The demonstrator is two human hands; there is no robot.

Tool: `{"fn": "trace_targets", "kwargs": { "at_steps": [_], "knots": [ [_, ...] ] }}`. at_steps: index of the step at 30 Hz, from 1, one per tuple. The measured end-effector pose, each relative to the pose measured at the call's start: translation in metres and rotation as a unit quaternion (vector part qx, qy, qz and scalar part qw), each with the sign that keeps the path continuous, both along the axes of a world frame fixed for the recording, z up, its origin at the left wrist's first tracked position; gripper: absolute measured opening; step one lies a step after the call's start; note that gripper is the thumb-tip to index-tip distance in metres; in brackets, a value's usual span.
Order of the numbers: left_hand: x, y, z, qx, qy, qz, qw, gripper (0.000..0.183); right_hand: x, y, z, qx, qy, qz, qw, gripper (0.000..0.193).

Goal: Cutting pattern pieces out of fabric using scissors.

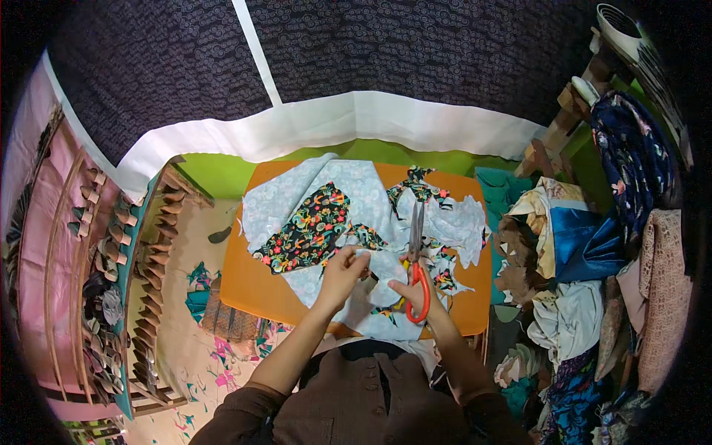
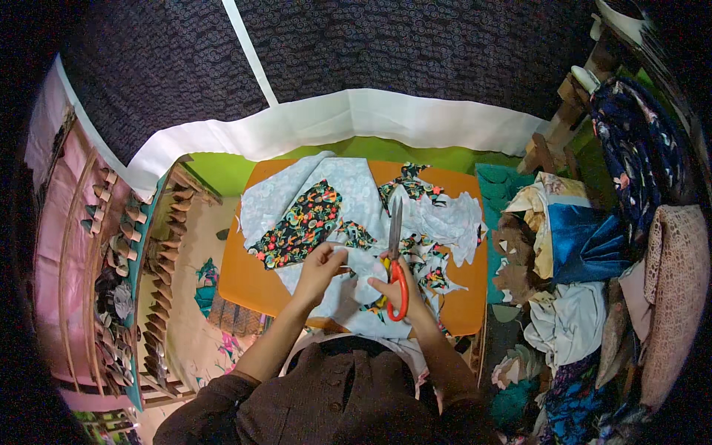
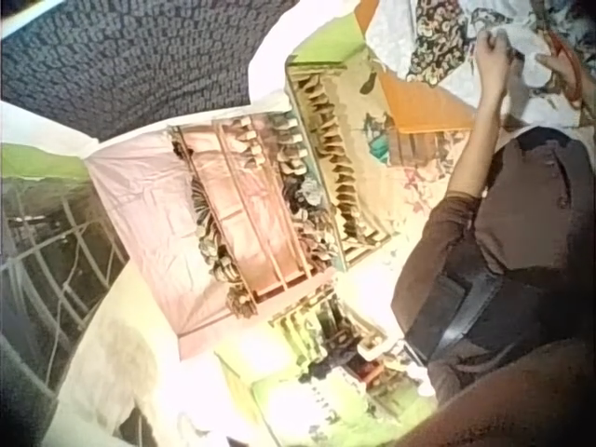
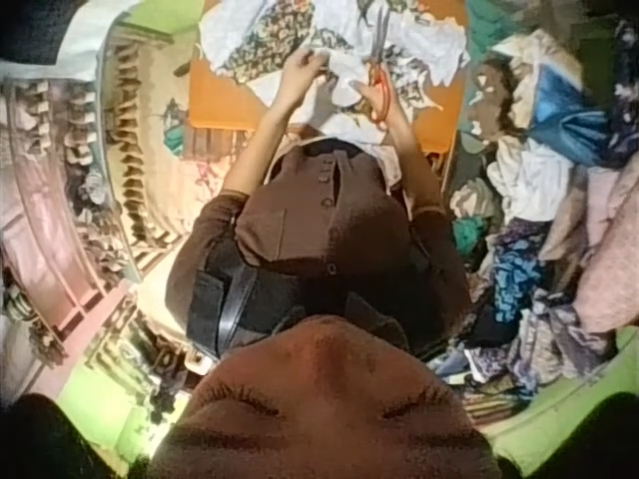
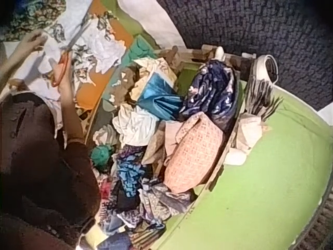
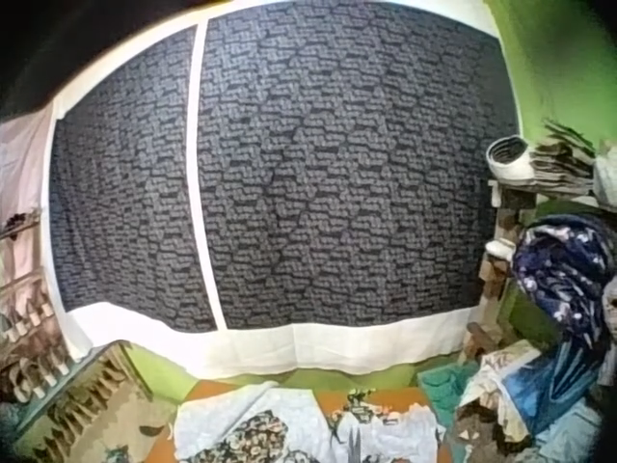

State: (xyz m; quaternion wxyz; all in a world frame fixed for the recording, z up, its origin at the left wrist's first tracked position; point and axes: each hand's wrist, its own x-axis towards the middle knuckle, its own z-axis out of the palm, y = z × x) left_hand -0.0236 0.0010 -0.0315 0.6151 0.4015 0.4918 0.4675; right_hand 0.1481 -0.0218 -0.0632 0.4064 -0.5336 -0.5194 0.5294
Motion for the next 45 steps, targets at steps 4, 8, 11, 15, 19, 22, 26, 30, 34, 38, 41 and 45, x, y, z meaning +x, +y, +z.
{"fn": "trace_targets", "kwargs": {
  "at_steps": [4,8,11,15,19,22,26,30,34,38,41,45],
  "knots": [
    [-0.008,-0.002,0.002,-0.012,0.033,-0.001,0.999,0.017,0.016,0.015,-0.006,-0.051,0.124,-0.015,0.991,0.047],
    [-0.012,-0.009,-0.008,-0.041,0.033,-0.083,0.995,0.013,0.034,0.032,-0.01,0.002,0.092,-0.01,0.996,0.049],
    [-0.01,-0.013,-0.009,-0.048,0.025,-0.183,0.982,0.013,0.045,0.041,-0.014,-0.062,0.148,0.022,0.987,0.049],
    [-0.007,-0.013,-0.012,-0.06,0.05,-0.262,0.962,0.012,0.039,0.046,0.017,-0.056,0.056,0.088,0.993,0.047],
    [0.001,-0.014,-0.003,-0.083,0.003,-0.269,0.96,0.023,0.038,0.05,0.035,-0.041,0.035,0.162,0.985,0.049],
    [0.003,-0.011,-0.006,-0.107,0.054,-0.263,0.957,0.027,0.04,0.056,0.035,-0.029,0.013,0.218,0.975,0.047],
    [0.0,-0.01,-0.022,-0.086,0.101,-0.283,0.95,0.025,0.038,0.066,0.038,-0.042,-0.026,0.28,0.959,0.05],
    [0.005,-0.012,-0.007,-0.115,0.06,-0.283,0.95,0.019,0.036,0.069,0.029,-0.041,0.0,0.257,0.965,0.043],
    [0.01,-0.013,-0.005,-0.209,-0.075,-0.205,0.953,0.017,0.031,0.064,0.03,-0.077,0.025,0.159,0.984,0.044],
    [0.004,-0.009,-0.001,-0.246,-0.212,-0.073,0.943,0.014,0.032,0.047,0.021,0.044,-0.047,0.097,0.993,0.044],
    [0.006,-0.006,0.0,-0.222,-0.258,0.002,0.94,0.014,0.035,0.027,0.032,-0.009,-0.045,0.125,0.991,0.035],
    [0.01,-0.003,-0.003,-0.197,-0.295,0.064,0.933,0.008,0.031,-0.001,0.035,-0.073,0.003,0.17,0.983,0.031]
  ]
}}
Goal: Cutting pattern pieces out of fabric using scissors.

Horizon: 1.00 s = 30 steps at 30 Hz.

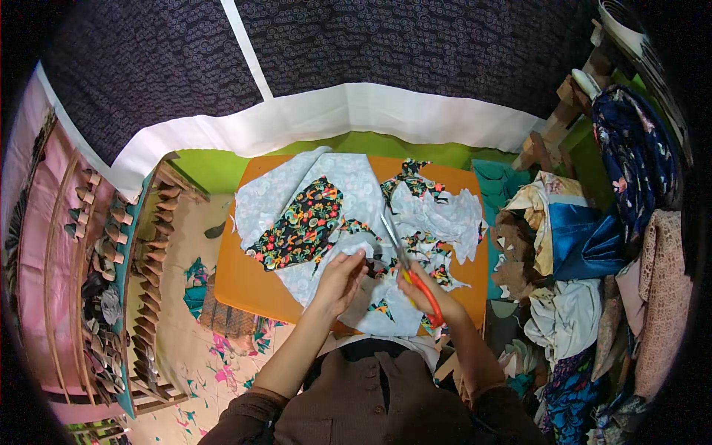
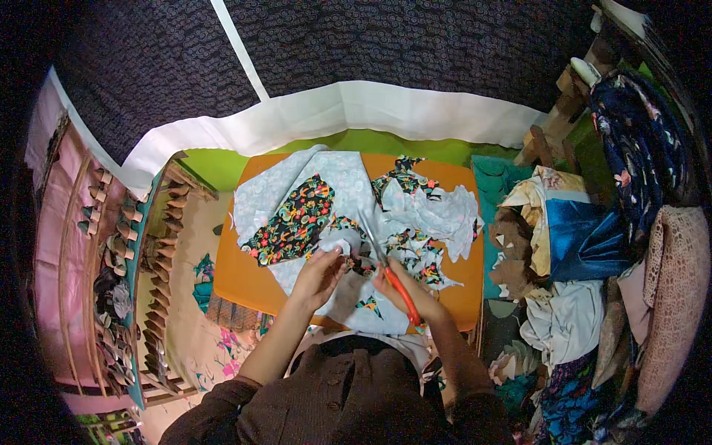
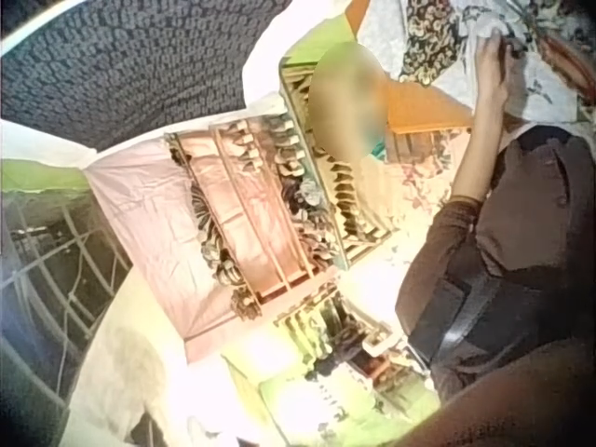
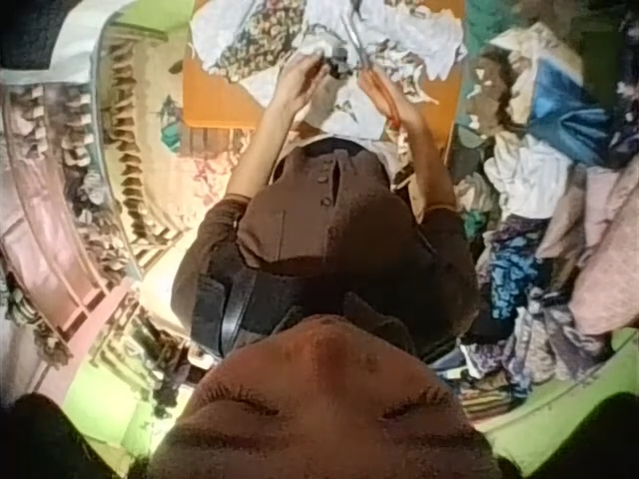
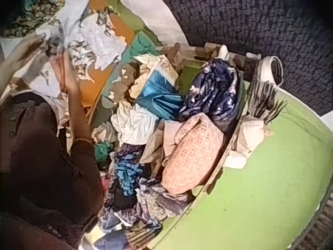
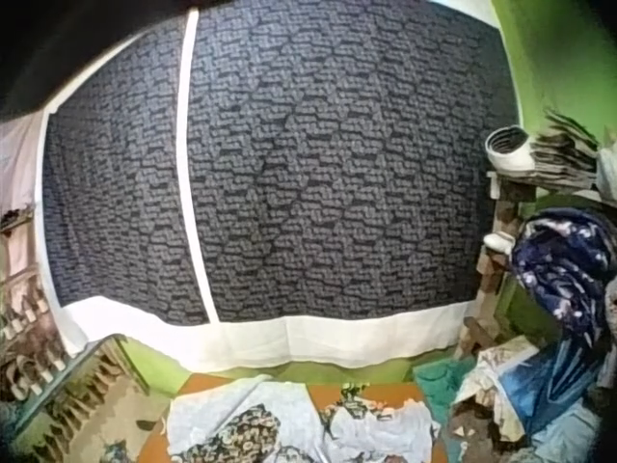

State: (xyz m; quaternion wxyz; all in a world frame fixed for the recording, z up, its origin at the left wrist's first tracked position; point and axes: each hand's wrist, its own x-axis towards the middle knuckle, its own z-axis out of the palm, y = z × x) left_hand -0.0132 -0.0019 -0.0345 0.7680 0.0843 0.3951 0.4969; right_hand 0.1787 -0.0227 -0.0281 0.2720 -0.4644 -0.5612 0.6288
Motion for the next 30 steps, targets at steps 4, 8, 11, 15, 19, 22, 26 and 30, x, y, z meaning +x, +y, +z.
{"fn": "trace_targets", "kwargs": {
  "at_steps": [4,8,11,15,19,22,26,30],
  "knots": [
    [0.006,0.001,-0.007,0.029,0.042,0.03,0.998,0.008,0.001,-0.02,-0.013,-0.003,0.012,0.05,0.999,0.034],
    [0.022,0.002,0.005,0.03,0.114,0.073,0.99,0.016,0.0,-0.029,-0.023,-0.038,0.042,0.054,0.997,0.036],
    [0.027,-0.001,0.008,0.061,0.175,0.075,0.98,0.017,-0.005,-0.032,-0.031,-0.06,0.048,0.045,0.996,0.037],
    [0.028,-0.005,-0.003,0.088,0.188,0.072,0.976,0.017,-0.009,-0.034,-0.034,0.069,0.044,0.0,0.997,0.037],
    [0.031,-0.007,0.001,0.105,0.208,0.085,0.969,0.016,-0.01,-0.036,-0.027,0.073,0.037,0.003,0.997,0.036],
    [0.032,-0.009,0.003,0.111,0.248,0.082,0.959,0.015,-0.011,-0.035,-0.026,0.062,0.035,0.01,0.997,0.035],
    [0.032,-0.011,-0.002,0.12,0.291,0.081,0.946,0.013,-0.013,-0.033,-0.027,0.045,0.057,0.006,0.997,0.035],
    [0.036,-0.012,0.004,0.135,0.275,0.094,0.947,0.014,-0.013,-0.034,-0.028,0.04,0.058,-0.01,0.997,0.037]
  ]
}}
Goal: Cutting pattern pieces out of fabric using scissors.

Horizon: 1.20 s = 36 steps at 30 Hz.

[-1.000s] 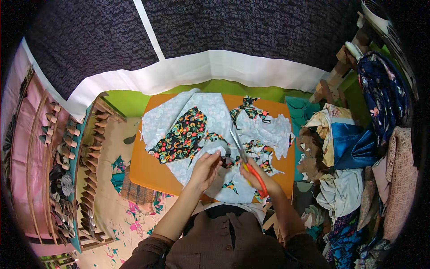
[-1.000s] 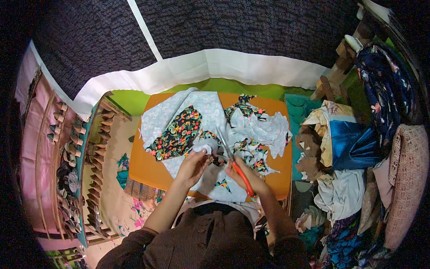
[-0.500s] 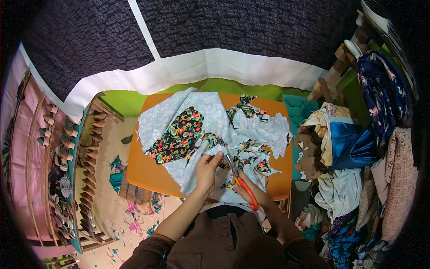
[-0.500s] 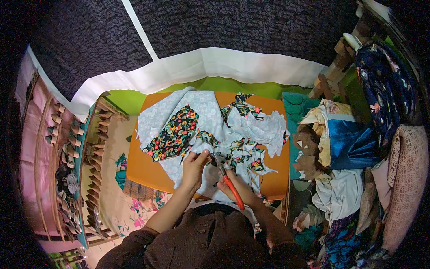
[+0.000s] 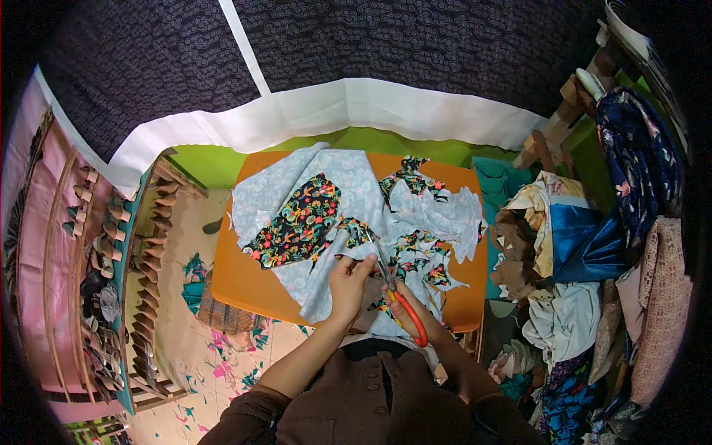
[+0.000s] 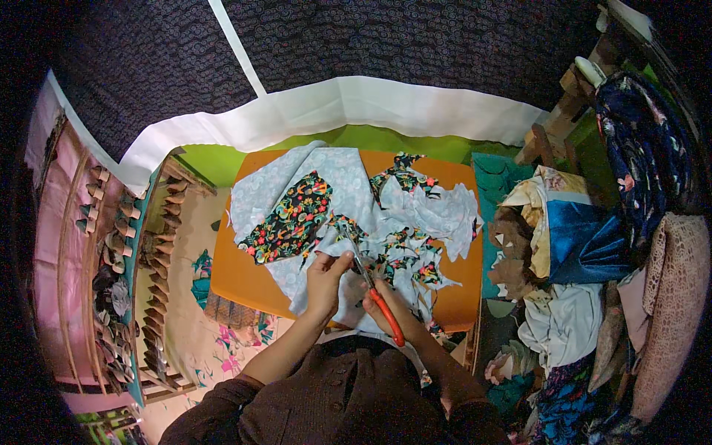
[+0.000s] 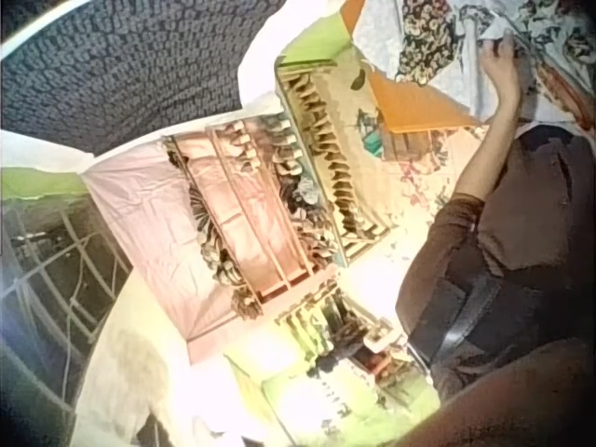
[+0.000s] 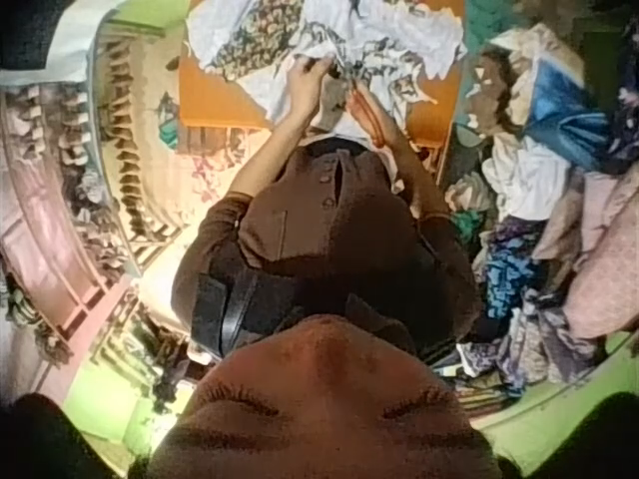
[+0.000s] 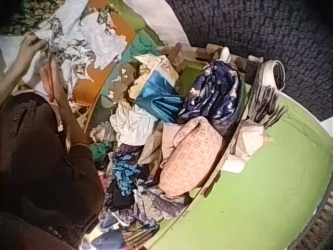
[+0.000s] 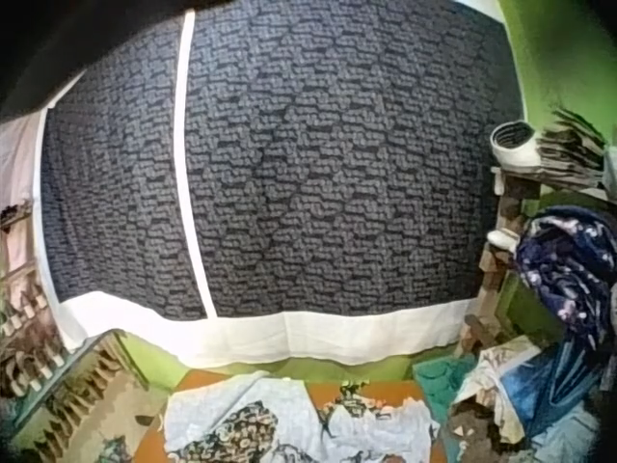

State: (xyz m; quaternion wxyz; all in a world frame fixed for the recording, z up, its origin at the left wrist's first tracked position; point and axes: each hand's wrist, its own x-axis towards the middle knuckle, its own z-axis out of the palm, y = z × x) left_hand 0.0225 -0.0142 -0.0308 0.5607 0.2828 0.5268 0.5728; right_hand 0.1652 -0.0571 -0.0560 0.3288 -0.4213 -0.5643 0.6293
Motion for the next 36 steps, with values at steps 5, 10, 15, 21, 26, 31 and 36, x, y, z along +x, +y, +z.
{"fn": "trace_targets", "kwargs": {
  "at_steps": [5,10,15,21,26,31,36],
  "knots": [
    [0.001,0.0,-0.001,-0.002,0.003,-0.012,1.0,0.013,-0.004,-0.002,0.0,0.002,0.014,-0.035,0.999,0.042],
    [-0.001,0.001,0.001,-0.005,0.0,-0.018,1.0,0.015,-0.004,-0.002,-0.003,0.0,0.028,-0.049,0.998,0.045],
    [-0.002,0.002,-0.001,0.005,-0.015,-0.024,1.0,0.015,0.0,0.002,-0.014,-0.016,0.036,-0.009,0.999,0.048],
    [-0.002,0.003,0.002,0.006,-0.017,-0.005,1.0,0.014,-0.006,0.0,-0.011,-0.067,0.129,0.001,0.989,0.052],
    [-0.001,0.003,0.004,0.005,-0.035,0.026,0.999,0.015,-0.01,0.002,-0.005,-0.032,0.133,0.007,0.991,0.055],
    [0.0,0.003,0.002,0.008,-0.036,0.025,0.999,0.015,-0.009,0.001,-0.017,0.026,0.07,-0.002,0.997,0.057],
    [-0.001,0.001,-0.002,0.009,-0.029,0.017,0.999,0.014,-0.008,-0.001,-0.015,-0.03,0.083,-0.007,0.996,0.057]
  ]
}}
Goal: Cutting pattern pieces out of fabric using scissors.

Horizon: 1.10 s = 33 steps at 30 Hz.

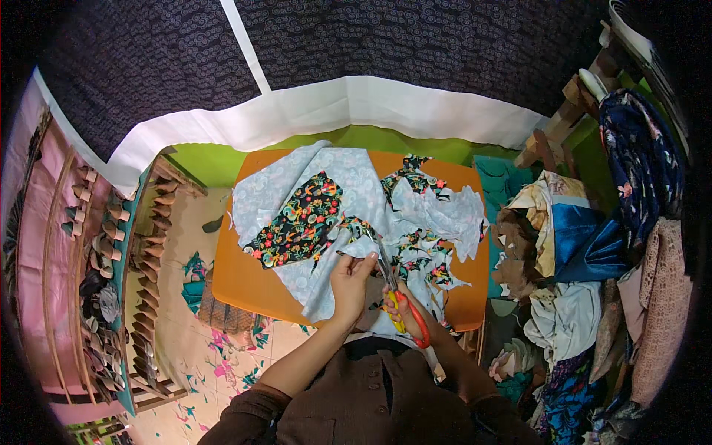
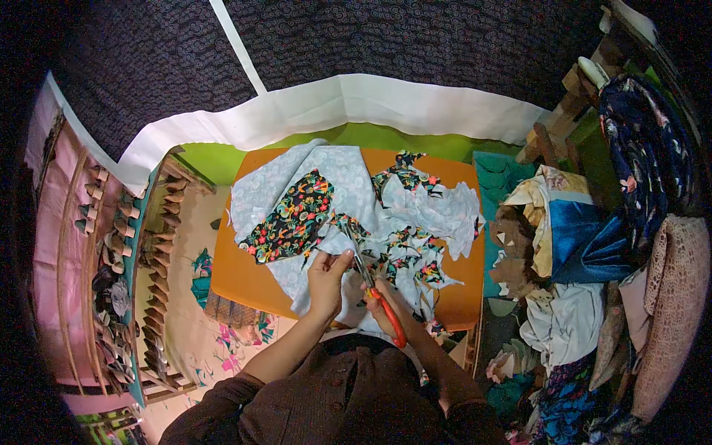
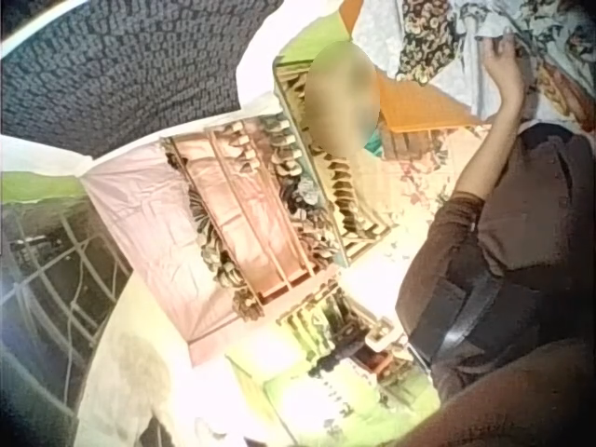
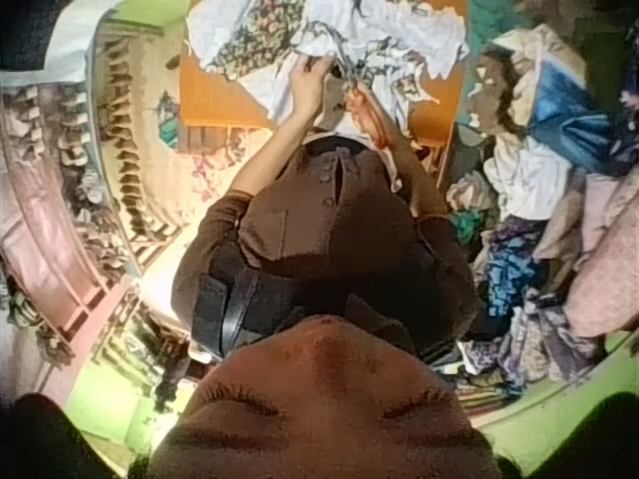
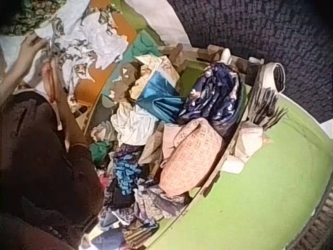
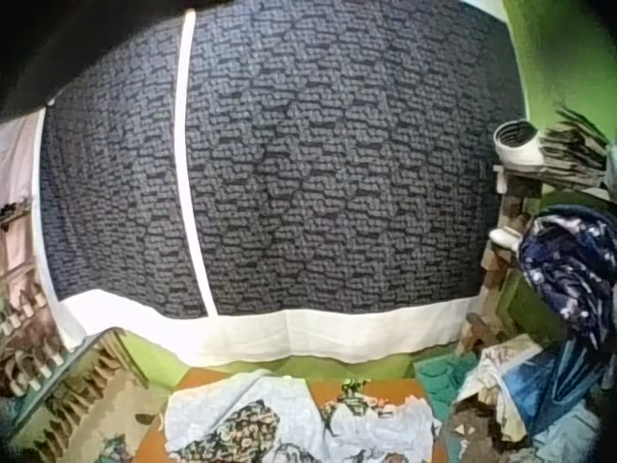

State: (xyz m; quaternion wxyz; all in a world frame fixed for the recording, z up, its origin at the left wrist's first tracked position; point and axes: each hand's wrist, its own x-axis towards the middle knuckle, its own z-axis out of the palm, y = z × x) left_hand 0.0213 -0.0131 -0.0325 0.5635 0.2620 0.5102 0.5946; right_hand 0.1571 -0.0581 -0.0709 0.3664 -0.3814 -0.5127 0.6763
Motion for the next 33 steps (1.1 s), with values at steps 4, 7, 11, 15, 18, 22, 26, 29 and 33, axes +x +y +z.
{"fn": "trace_targets", "kwargs": {
  "at_steps": [4,7,11,15,18,22,26,29,33],
  "knots": [
    [0.0,0.001,0.0,0.007,-0.014,-0.012,1.0,0.014,0.001,0.001,0.005,-0.044,0.054,0.015,0.997,0.053],
    [0.001,0.001,0.002,0.011,-0.021,-0.008,1.0,0.014,0.0,0.0,0.012,-0.087,0.07,0.008,0.994,0.051],
    [0.001,0.001,-0.003,0.014,-0.015,0.004,1.0,0.015,-0.002,-0.001,0.017,-0.09,0.092,0.005,0.992,0.052],
    [-0.001,0.001,0.001,0.018,-0.034,-0.011,0.999,0.016,0.0,-0.001,0.021,-0.154,0.1,-0.001,0.983,0.051],
    [-0.004,0.002,0.004,0.014,-0.055,-0.032,0.998,0.019,0.002,-0.003,0.02,-0.145,0.092,-0.001,0.985,0.049],
    [-0.005,0.002,0.007,-0.02,-0.054,-0.061,0.996,0.015,0.003,-0.006,0.008,-0.085,0.051,-0.022,0.995,0.049],
    [-0.005,0.002,0.007,-0.03,-0.051,-0.069,0.996,0.017,0.003,-0.005,0.008,-0.088,0.085,-0.019,0.992,0.048],
    [-0.006,0.004,0.008,-0.03,-0.046,-0.07,0.996,0.018,0.007,-0.001,0.013,-0.196,0.112,-0.011,0.974,0.049],
    [-0.009,0.006,0.008,-0.037,-0.045,-0.08,0.995,0.019,0.01,-0.001,0.023,-0.29,0.143,0.004,0.946,0.049]
  ]
}}
